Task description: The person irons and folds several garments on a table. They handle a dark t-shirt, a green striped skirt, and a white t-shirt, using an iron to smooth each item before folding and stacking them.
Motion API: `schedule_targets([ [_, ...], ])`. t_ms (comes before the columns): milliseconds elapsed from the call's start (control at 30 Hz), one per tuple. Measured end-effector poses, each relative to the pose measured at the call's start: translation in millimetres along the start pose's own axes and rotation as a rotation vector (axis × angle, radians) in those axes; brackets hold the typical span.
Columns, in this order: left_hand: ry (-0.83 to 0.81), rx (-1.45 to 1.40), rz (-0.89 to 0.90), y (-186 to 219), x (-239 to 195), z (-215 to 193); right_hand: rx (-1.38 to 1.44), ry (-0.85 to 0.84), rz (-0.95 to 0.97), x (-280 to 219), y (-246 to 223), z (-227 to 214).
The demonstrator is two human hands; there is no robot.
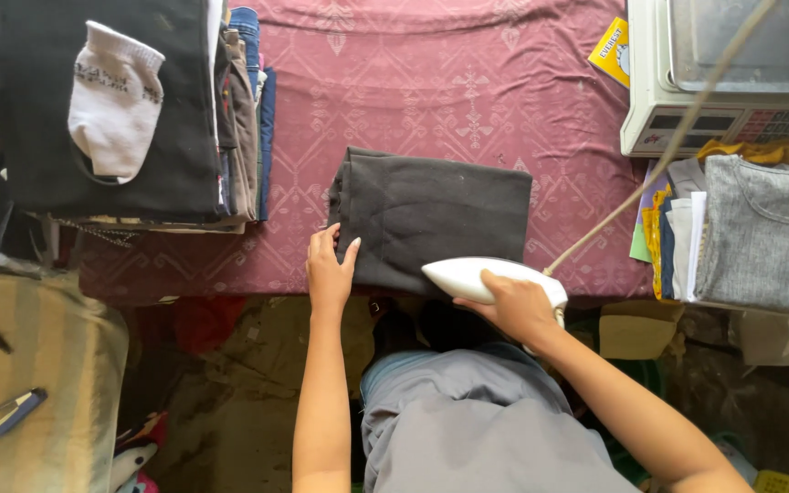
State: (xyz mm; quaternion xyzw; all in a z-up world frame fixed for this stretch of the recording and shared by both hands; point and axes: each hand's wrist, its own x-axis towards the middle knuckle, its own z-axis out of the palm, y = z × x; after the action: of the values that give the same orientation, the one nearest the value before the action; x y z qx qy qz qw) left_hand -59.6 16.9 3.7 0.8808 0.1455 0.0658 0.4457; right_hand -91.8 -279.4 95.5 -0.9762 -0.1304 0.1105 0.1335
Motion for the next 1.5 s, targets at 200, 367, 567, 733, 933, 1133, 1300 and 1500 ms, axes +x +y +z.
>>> schedule_targets([
  [200,0.023,-0.028,-0.015,-15,-6,7,0.097,0.092,0.245,4,42,-36],
  [367,0.068,-0.078,-0.092,-20,-9,14,0.032,0.073,0.364,64,48,-35],
  [567,0.104,-0.126,-0.102,-13,-9,7,0.004,0.047,0.201,86,10,-31],
  [733,0.191,-0.048,0.020,-20,-21,-9,-0.050,0.040,-0.020,117,-36,-9],
  [933,0.251,0.009,0.025,-21,-33,-29,-0.092,-0.003,-0.047,162,-98,20],
  [1133,0.368,0.050,0.002,-23,-44,-54,-0.100,-0.147,-0.129,151,-118,26],
  [1300,0.396,-0.001,-0.026,-24,-42,-68,-0.013,-0.092,-0.208,126,-126,47],
  [1500,0.376,-0.029,0.002,-22,-32,-72,-0.016,-0.135,-0.237,90,-127,50],
])
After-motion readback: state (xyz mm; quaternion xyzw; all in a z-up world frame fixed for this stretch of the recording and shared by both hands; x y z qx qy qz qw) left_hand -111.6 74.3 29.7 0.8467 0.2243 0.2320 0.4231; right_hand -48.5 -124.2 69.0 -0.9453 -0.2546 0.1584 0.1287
